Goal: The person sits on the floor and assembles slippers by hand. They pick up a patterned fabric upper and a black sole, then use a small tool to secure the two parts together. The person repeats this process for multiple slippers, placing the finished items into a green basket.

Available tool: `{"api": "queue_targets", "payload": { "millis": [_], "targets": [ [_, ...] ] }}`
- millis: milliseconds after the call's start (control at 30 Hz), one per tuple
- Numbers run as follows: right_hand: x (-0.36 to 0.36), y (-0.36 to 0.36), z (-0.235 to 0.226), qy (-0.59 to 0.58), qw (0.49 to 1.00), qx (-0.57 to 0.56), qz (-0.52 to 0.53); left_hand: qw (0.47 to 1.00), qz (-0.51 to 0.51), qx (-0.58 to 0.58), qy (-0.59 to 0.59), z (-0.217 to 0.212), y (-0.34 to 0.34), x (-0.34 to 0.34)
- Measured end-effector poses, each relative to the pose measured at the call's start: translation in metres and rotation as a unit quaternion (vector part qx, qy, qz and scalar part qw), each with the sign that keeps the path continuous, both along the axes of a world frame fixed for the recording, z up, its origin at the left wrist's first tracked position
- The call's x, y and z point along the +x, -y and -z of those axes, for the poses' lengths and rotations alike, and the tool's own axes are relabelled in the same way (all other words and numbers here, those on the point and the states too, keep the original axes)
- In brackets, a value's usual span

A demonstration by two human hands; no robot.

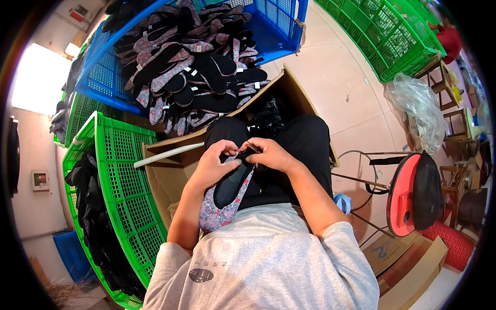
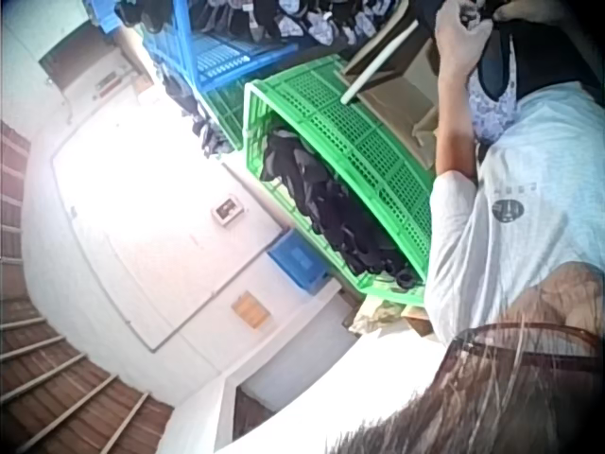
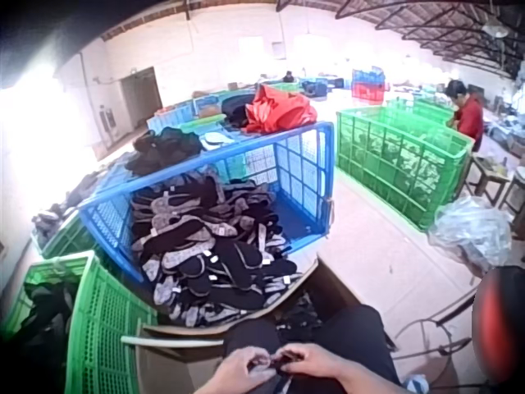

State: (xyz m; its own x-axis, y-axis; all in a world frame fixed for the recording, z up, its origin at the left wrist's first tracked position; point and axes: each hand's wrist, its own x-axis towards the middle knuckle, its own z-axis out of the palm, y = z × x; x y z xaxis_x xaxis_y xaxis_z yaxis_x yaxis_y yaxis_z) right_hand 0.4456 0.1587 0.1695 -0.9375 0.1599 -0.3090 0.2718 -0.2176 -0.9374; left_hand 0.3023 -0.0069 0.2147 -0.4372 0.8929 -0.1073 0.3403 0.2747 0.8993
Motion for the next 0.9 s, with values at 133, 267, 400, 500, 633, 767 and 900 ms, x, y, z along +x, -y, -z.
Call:
{"api": "queue_targets", "payload": {
  "millis": [133,267,400,500,633,767,900],
  "targets": [
    [-0.001,0.001,-0.002,0.002,1.0,-0.005,0.004,0.995,0.014,-0.014,-0.103,0.005,-0.002,0.0],
    [0.002,0.001,0.0,0.008,0.999,-0.029,0.018,0.996,-0.001,-0.028,-0.086,0.0,-0.006,0.004],
    [0.001,0.0,0.001,0.003,0.999,-0.029,0.012,0.972,0.042,0.028,-0.228,-0.004,-0.003,0.009],
    [0.0,0.0,0.001,0.005,1.0,-0.026,0.014,0.956,0.035,0.045,-0.289,-0.006,-0.003,0.016],
    [-0.001,-0.001,-0.003,0.012,1.0,-0.025,0.011,0.93,0.031,0.069,-0.359,-0.004,-0.003,0.019],
    [0.0,-0.001,-0.005,0.007,1.0,-0.023,0.01,0.91,0.03,0.096,-0.402,0.001,-0.003,0.02],
    [0.0,-0.005,-0.005,-0.001,0.999,-0.034,0.001,0.894,0.036,0.127,-0.427,0.004,-0.004,0.019]
  ]
}}
